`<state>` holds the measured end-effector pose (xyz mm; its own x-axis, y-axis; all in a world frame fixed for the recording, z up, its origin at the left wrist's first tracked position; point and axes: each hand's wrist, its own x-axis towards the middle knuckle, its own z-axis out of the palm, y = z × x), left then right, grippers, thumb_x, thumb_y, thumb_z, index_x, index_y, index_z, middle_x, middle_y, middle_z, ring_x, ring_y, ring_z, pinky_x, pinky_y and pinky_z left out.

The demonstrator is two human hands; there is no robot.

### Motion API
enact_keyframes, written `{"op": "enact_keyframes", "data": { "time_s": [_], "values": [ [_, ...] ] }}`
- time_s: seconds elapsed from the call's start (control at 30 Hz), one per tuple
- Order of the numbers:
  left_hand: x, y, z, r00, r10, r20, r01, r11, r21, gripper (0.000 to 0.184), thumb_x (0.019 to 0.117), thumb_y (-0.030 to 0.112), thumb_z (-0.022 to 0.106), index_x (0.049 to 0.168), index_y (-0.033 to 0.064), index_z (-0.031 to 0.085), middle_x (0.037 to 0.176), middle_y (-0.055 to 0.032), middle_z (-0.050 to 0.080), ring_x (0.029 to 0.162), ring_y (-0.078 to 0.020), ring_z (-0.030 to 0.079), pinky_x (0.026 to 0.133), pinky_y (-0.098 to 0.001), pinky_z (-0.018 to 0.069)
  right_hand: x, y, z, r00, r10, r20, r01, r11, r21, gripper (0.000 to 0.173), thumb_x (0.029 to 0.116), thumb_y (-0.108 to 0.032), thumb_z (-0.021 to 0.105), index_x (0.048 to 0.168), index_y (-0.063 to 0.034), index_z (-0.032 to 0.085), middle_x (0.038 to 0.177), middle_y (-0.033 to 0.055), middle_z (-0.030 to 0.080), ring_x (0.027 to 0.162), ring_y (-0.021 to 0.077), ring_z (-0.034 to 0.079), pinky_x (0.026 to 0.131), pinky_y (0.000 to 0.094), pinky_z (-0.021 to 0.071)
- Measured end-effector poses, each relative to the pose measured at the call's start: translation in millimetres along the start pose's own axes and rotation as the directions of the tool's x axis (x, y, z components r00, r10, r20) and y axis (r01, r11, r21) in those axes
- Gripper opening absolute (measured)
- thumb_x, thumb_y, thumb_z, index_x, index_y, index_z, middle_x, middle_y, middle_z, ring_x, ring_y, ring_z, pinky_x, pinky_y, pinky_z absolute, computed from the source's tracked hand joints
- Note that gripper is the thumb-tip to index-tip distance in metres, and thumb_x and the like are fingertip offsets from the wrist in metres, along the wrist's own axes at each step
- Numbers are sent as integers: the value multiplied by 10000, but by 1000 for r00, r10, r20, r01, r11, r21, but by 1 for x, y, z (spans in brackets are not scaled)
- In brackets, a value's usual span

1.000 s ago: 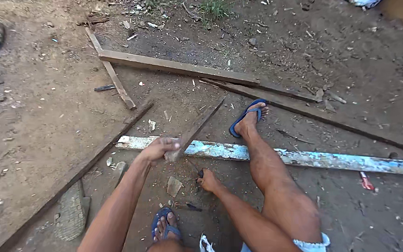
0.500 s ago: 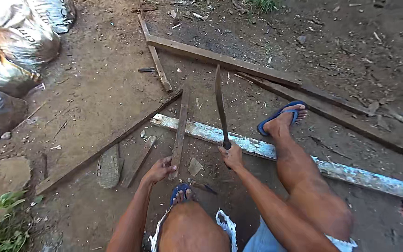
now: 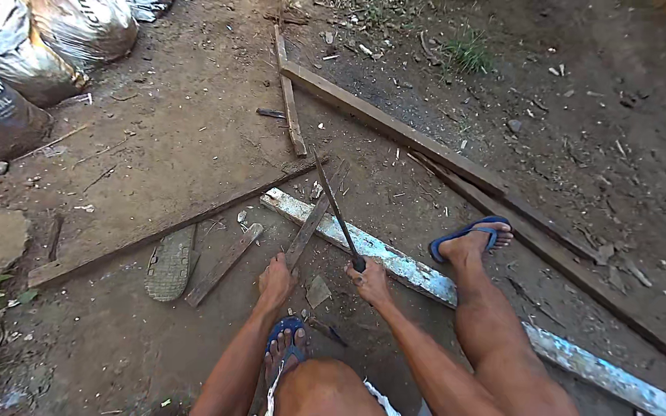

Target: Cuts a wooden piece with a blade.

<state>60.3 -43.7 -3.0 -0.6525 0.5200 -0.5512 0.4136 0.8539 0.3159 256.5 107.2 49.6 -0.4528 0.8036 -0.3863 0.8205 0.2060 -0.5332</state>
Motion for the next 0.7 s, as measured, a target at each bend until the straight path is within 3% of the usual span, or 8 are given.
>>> {"op": "enact_keyframes", "data": {
  "time_s": [0.1,0.2,0.27,0.33,0.43,0.5,0.6,0.7],
  "values": [
    [9,-10,-15,995,45,90,-43,999,-33,603,841,458,764,1327,131,620,1208,-171,717,1122,-376,704,915,-622,564,-4,-17,-18,993,-95,-75,98,995,30,478,919,-520,693,1153,-104,667,818,62,678,740,220,664,719,472,558],
    [22,-15,-28,965,160,209,-151,987,-59,595,763,443,840,1253,152,667,1146,-160,727,1092,-362,704,913,-634,558,-2,-19,-23,956,-216,-200,235,969,77,481,913,-534,704,1127,-104,682,771,25,674,675,161,647,666,412,562],
    [32,-8,-34,922,231,312,-215,973,-86,581,745,391,876,1220,115,684,1105,-178,721,1057,-369,695,906,-632,549,-1,-9,-15,937,-243,-252,272,959,84,463,912,-537,706,1070,-102,687,723,12,648,631,145,622,626,399,551],
    [39,2,-39,892,257,372,-261,965,-41,597,752,391,870,1224,84,669,1099,-204,711,1049,-390,691,900,-644,546,-1,10,-5,955,-191,-226,199,980,10,477,919,-555,684,1063,-101,687,734,41,656,663,191,643,657,448,555],
    [50,8,-48,862,289,417,-296,954,-49,559,785,386,855,1199,56,677,1082,-211,709,1027,-387,687,891,-642,539,-1,38,-2,998,-1,-56,-6,993,-119,555,920,-584,680,1150,-79,682,913,131,714,870,298,702,833,544,563],
    [54,5,-47,857,300,420,-304,951,-58,540,778,390,855,1164,51,686,1058,-202,713,1007,-376,690,876,-633,543,-2,51,-3,996,90,25,-84,980,-181,588,894,-613,699,1147,-82,687,966,141,718,931,312,702,873,562,557],
    [51,11,-54,904,244,352,-272,962,34,624,771,433,850,1215,37,664,1132,-233,699,1087,-419,678,918,-667,532,3,44,-16,993,89,75,-76,983,-167,585,878,-638,710,1096,-95,700,925,121,703,892,289,688,842,546,552],
    [31,16,-49,942,258,213,-305,925,226,591,853,415,765,1335,105,620,1273,-219,678,1135,-453,673,894,-693,535,-2,50,-18,997,49,55,-52,997,53,541,874,-613,726,1057,-106,691,798,73,670,686,224,659,683,476,572]
  ]
}}
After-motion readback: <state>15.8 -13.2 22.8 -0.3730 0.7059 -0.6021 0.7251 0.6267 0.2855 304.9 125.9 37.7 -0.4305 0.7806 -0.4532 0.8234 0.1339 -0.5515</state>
